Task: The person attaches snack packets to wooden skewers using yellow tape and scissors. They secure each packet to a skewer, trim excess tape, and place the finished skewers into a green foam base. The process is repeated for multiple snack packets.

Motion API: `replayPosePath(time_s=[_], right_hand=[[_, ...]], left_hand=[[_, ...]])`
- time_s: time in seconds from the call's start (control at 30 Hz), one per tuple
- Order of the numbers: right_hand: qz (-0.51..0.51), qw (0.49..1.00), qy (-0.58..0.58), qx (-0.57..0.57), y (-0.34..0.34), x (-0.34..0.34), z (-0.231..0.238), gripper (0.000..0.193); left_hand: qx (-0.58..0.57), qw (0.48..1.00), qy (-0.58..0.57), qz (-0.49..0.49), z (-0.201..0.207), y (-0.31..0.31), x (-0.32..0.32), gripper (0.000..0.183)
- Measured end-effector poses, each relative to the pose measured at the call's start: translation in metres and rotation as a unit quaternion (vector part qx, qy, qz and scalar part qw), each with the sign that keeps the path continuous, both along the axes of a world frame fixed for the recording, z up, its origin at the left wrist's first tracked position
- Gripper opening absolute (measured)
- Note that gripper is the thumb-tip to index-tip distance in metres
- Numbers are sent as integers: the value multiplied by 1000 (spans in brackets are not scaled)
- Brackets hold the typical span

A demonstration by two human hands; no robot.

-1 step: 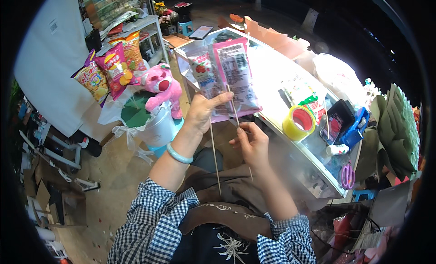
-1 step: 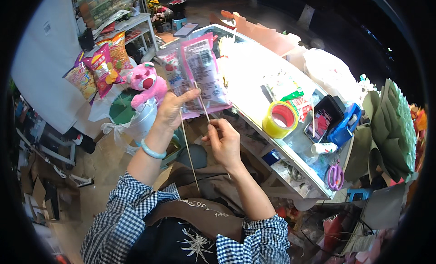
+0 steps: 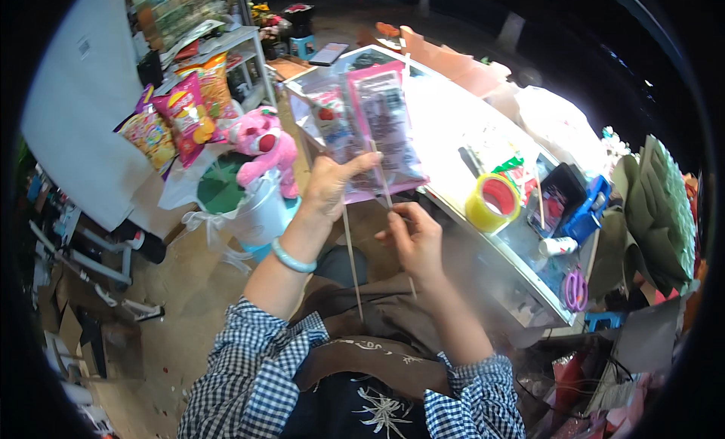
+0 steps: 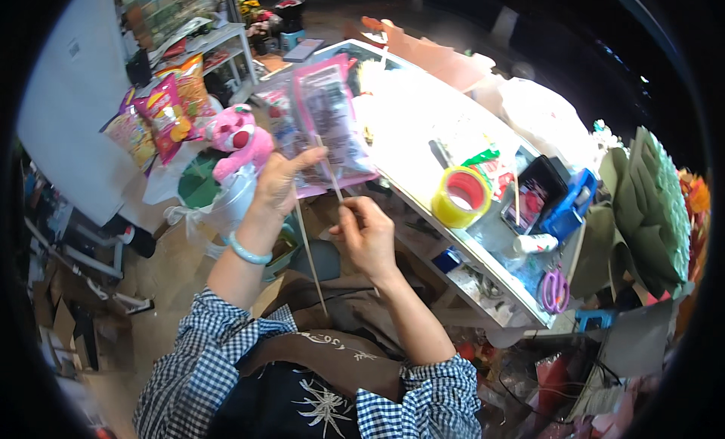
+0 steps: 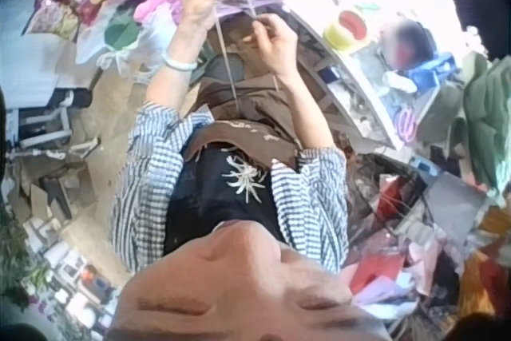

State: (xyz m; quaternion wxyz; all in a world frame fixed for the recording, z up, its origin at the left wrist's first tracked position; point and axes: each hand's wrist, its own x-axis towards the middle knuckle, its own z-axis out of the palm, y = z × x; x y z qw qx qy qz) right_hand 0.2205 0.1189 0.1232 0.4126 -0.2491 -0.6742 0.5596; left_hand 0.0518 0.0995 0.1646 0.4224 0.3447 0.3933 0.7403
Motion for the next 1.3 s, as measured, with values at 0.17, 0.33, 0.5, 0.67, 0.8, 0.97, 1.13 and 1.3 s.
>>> replayPosePath(time_s=[0.17,0.33,0.5,0.67,0.8,0.97,1.13,1.3], right_hand=[[-40,982,-59,174,3,22,14,14],[-388,894,7,222,69,171,41,12],[-602,779,-64,160,151,326,42,22],[-526,825,-115,-173,218,354,24,43],[-498,835,76,-220,227,341,31,22],[-534,826,175,-41,195,335,8,20],[-554,818,-147,50,190,360,-29,15],[-538,645,-521,155,166,357,13,19]], left_hand=[[26,998,49,43,-9,5,-15,25],[40,989,57,132,-10,3,-35,33],[48,992,-9,117,-25,12,-22,40],[35,994,3,107,-40,17,4,40],[60,988,-11,139,-44,10,8,38],[27,988,-22,151,-47,10,0,39],[24,990,-46,134,-44,14,10,31],[42,990,-53,125,-39,9,21,25]])
